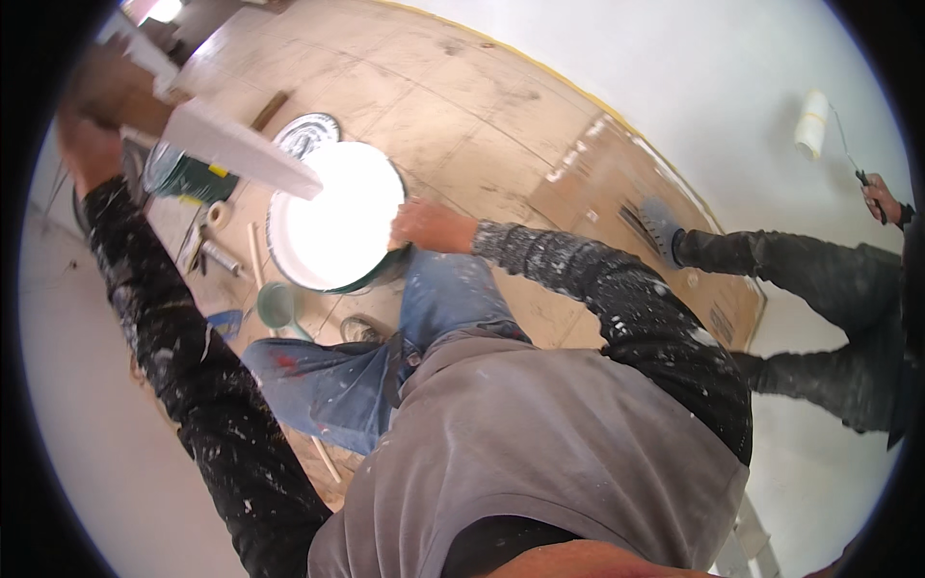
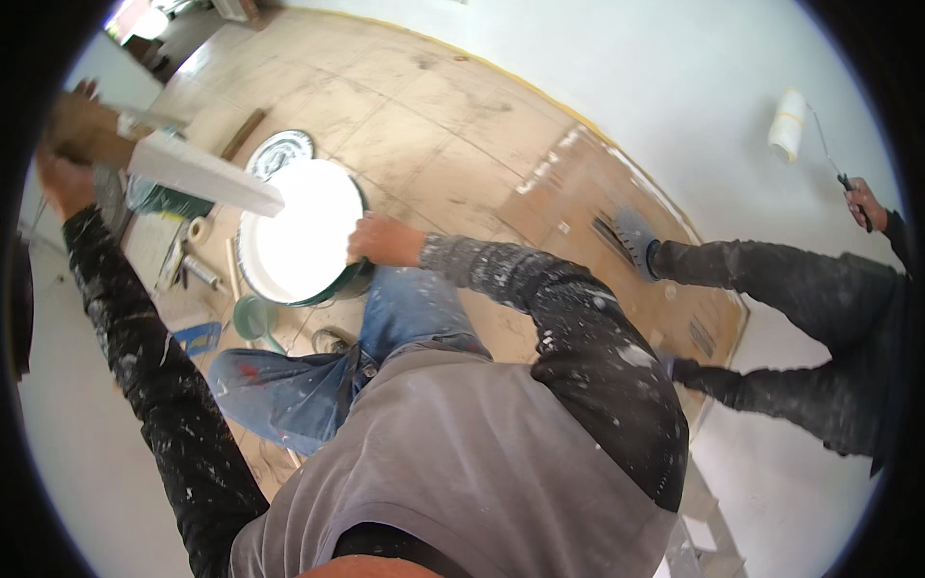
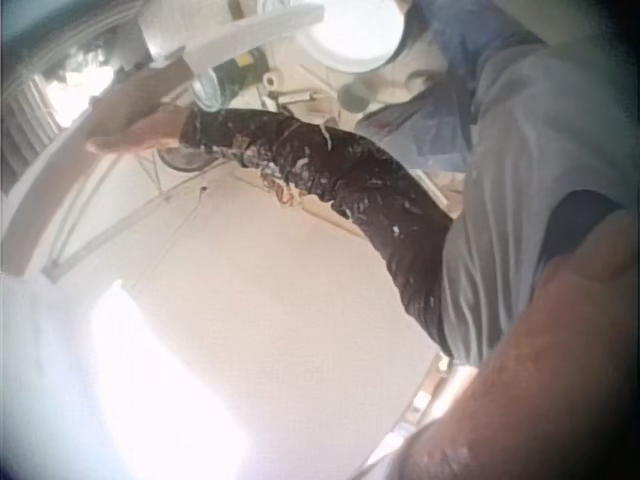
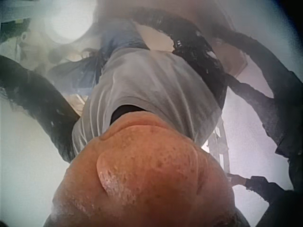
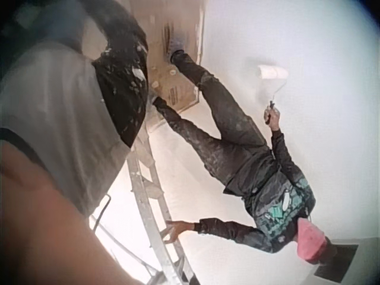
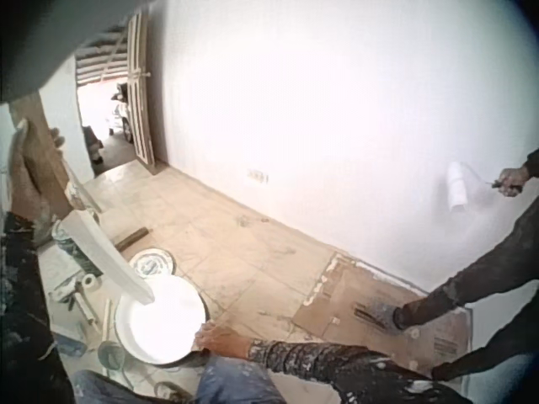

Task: The person kneels on the floor and stirs white paint in a bucket using a wooden stick. They scrape excess paint from the stick onto a cardboard piece and continue mixing.

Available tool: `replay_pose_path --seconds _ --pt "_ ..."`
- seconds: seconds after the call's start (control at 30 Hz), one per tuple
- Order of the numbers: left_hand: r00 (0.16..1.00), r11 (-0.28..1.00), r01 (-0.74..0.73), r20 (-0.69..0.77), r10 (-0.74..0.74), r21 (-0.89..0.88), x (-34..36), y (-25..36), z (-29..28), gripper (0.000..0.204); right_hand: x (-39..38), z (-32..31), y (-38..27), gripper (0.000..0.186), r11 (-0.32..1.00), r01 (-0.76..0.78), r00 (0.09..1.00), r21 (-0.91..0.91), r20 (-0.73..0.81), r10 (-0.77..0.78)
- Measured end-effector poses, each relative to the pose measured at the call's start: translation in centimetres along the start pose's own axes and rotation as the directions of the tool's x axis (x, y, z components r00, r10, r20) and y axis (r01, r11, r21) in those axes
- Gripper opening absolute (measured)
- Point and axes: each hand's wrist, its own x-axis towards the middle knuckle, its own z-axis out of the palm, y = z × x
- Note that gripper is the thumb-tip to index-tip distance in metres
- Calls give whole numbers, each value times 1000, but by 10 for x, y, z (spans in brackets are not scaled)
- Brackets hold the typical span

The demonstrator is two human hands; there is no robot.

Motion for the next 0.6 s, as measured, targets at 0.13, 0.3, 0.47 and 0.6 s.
replay_pose_path --seconds 0.13,0.3,0.47,0.6 --pt "1000 998 -4 13 4 68 -40 43 62 56 4 -19 0 30 988 -65 997 142 -36 71" --pt "993 994 -111 51 110 11 -40 32 38 38 114 -96 -35 35 991 107 806 80 -591 -39" --pt "996 974 -84 9 84 212 -38 36 52 48 230 -159 -44 45 912 289 531 -289 -745 -404" --pt "996 978 -89 4 90 191 -43 45 65 47 254 -181 -78 28 916 277 677 -292 -617 -401"
